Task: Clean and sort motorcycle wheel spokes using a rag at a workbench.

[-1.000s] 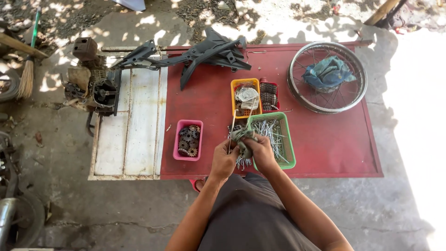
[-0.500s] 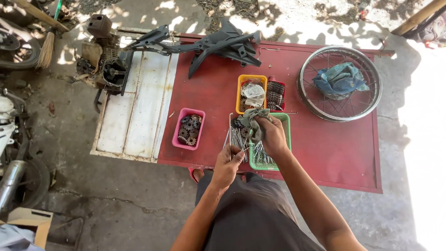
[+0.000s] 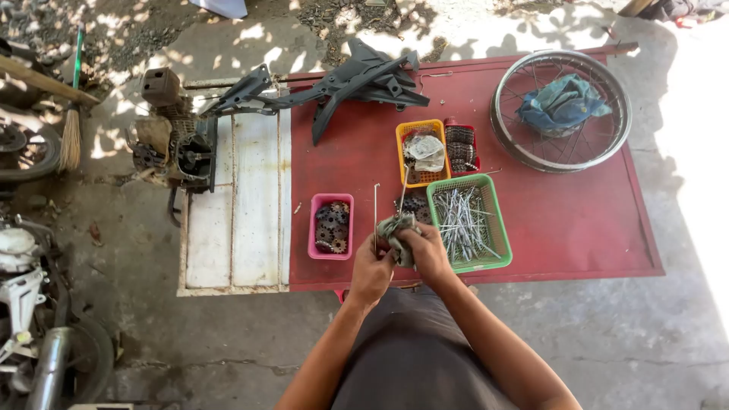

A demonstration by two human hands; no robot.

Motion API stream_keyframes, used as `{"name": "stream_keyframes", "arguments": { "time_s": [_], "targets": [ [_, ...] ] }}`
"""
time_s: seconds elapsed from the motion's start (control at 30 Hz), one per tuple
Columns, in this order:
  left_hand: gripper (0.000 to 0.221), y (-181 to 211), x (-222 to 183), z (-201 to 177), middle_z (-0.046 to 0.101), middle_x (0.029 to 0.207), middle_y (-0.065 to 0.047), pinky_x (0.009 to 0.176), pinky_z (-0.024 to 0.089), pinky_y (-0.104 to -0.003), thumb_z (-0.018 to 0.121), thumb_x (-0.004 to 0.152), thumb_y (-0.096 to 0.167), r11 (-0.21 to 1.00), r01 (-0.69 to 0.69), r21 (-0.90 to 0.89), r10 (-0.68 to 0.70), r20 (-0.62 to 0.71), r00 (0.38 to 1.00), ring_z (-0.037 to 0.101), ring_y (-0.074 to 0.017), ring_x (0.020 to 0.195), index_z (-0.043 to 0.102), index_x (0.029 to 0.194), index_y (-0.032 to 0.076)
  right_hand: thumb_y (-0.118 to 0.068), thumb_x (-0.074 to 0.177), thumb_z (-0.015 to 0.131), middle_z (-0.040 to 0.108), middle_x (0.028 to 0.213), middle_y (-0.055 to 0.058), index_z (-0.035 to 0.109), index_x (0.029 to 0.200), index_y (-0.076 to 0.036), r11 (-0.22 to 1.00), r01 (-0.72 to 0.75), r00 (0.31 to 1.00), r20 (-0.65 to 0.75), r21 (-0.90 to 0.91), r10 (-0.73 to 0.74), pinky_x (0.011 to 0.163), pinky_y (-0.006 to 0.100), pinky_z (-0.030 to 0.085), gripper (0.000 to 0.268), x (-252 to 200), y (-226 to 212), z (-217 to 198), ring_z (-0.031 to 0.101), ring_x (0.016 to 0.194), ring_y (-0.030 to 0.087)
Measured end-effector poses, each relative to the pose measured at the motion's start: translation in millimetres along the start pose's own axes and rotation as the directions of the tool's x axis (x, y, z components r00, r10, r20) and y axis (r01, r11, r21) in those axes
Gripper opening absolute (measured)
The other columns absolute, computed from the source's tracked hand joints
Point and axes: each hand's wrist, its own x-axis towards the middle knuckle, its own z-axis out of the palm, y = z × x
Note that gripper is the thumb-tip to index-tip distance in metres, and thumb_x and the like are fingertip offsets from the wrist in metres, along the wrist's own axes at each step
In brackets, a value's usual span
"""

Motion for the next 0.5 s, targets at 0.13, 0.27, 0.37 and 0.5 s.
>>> {"name": "stream_keyframes", "arguments": {
  "time_s": [0.13, 0.27, 0.37, 0.5],
  "targets": [
    [0.004, 15, -2, -25, 0.065, 0.084, -0.01, 0.072, 0.053, -0.038, 0.064, 0.1, 0.0, 0.992, -0.075, 0.098, 0.066, 0.093, 0.994, 0.061, -0.0159, 0.081, 0.065, 0.1, 0.004, -0.006, 0.085, 0.066, 0.051, 0.043, 0.013, 0.067, 0.06, -0.002, 1.0, 0.003, 0.999, -0.048, 0.015, -0.003, 0.043, 0.03, 0.042, 0.025, -12, 13, 20, 0.052, 0.04, 0.02],
    [0.009, -19, -1, -51, 0.062, 0.08, -0.011, 0.062, 0.053, -0.032, 0.073, 0.096, 0.008, 0.984, 0.097, 0.15, -0.114, 0.108, 0.988, 0.059, -0.0144, 0.072, 0.066, 0.096, 0.003, -0.004, 0.084, 0.065, 0.056, 0.044, 0.016, 0.069, 0.064, -0.001, 0.999, -0.02, 0.982, -0.186, 0.04, 0.027, 0.037, 0.031, 0.046, 0.02, -1, 44, 15, 0.056, 0.035, 0.021],
    [0.013, -35, -3, -59, 0.061, 0.077, -0.008, 0.055, 0.05, -0.026, 0.079, 0.092, 0.011, 0.962, 0.156, 0.225, -0.191, 0.143, 0.971, 0.06, -0.0114, 0.065, 0.068, 0.094, 0.004, -0.004, 0.087, 0.064, 0.058, 0.046, 0.016, 0.067, 0.068, -0.002, 0.99, -0.008, 0.952, -0.302, 0.139, 0.05, 0.035, 0.03, 0.047, 0.019, 17, 53, 1, 0.056, 0.033, 0.019],
    [0.006, -29, -11, -55, 0.064, 0.076, -0.007, 0.058, 0.048, -0.025, 0.076, 0.093, 0.013, 0.943, 0.125, 0.307, -0.193, 0.201, 0.961, 0.061, -0.012, 0.07, 0.073, 0.092, 0.007, -0.001, 0.087, 0.063, 0.053, 0.048, 0.012, 0.061, 0.067, -0.006, 0.917, 0.103, 0.917, -0.394, 0.385, 0.063, 0.036, 0.028, 0.048, 0.021, 20, 17, -4, 0.054, 0.032, 0.013]
  ]
}}
